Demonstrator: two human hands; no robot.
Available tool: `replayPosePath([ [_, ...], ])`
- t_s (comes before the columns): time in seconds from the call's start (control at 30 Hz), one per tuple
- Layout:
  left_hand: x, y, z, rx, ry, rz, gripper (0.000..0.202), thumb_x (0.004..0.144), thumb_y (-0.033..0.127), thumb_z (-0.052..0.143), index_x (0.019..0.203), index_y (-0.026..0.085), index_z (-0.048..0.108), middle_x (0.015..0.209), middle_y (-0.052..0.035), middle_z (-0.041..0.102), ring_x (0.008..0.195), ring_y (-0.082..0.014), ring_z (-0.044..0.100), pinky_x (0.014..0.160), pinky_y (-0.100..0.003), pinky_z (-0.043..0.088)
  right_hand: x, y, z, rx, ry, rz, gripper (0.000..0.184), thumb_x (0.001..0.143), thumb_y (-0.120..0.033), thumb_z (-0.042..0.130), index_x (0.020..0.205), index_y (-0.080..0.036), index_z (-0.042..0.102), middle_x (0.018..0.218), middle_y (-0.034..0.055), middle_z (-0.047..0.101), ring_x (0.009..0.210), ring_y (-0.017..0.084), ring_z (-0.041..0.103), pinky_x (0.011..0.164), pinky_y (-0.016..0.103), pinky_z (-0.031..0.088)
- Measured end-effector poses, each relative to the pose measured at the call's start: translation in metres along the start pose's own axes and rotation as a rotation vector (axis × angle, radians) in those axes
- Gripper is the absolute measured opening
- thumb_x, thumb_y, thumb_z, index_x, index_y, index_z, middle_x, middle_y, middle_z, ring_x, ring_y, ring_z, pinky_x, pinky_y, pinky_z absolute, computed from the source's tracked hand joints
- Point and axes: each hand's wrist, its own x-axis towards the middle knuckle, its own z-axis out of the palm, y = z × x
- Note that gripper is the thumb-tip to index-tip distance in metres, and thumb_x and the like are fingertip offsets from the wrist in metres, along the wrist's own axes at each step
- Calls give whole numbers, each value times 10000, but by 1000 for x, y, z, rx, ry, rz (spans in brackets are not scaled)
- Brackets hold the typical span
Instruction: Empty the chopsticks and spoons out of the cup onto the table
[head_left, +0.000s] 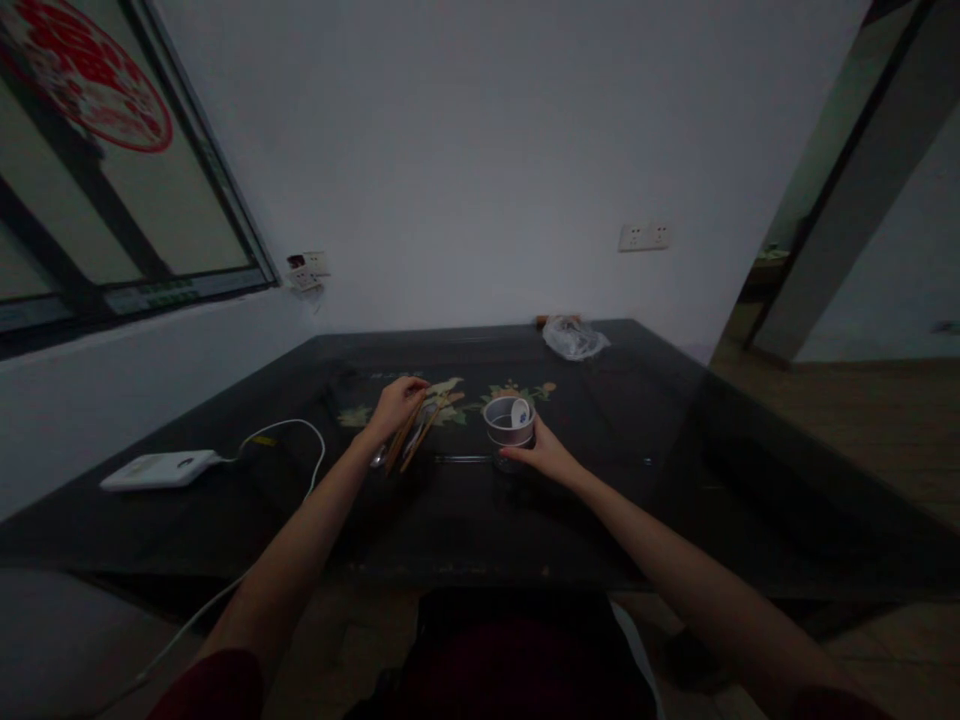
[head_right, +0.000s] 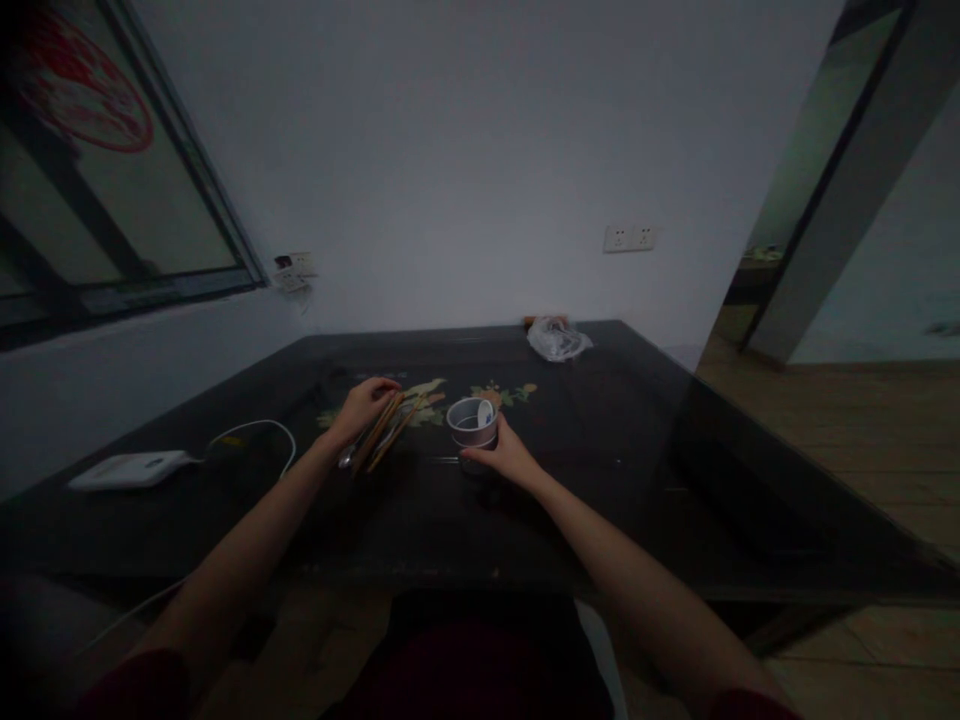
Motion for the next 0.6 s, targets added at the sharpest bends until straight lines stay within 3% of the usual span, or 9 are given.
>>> replayPosePath([
  [0.17,5,81,9,-209,-95,203,214,830,290,519,944,172,657,950,-59,678,884,-164,622,796,-283,490,-1,-2,1,21,5,-23,867,599,-336,794,1334,-184,361,1328,137,494,1259,263,444,1079,410,305],
  [0.3,7,133,20,-162,-177,320,169,834,252,538,933,175,651,929,-43,677,851,-152,617,762,-261,480,0,-2,1,11,6,-38,877,593,-337,797,1334,-170,359,1339,145,478,1251,266,449,1075,415,308],
  [0.43,8,158,34,68,-221,361,139,822,224,565,923,185,651,917,-39,675,864,-169,606,786,-277,462,0,0,1,5,-2,-28,915,586,-342,801,1353,-172,334,1352,149,465,1254,272,443,1071,422,309],
  [0.6,7,165,40,162,-222,396,118,828,194,557,912,187,640,930,-54,657,907,-185,592,807,-296,446,1,2,1,7,-11,-48,925,587,-355,802,1364,-177,331,1354,148,463,1255,276,443,1064,420,320],
])
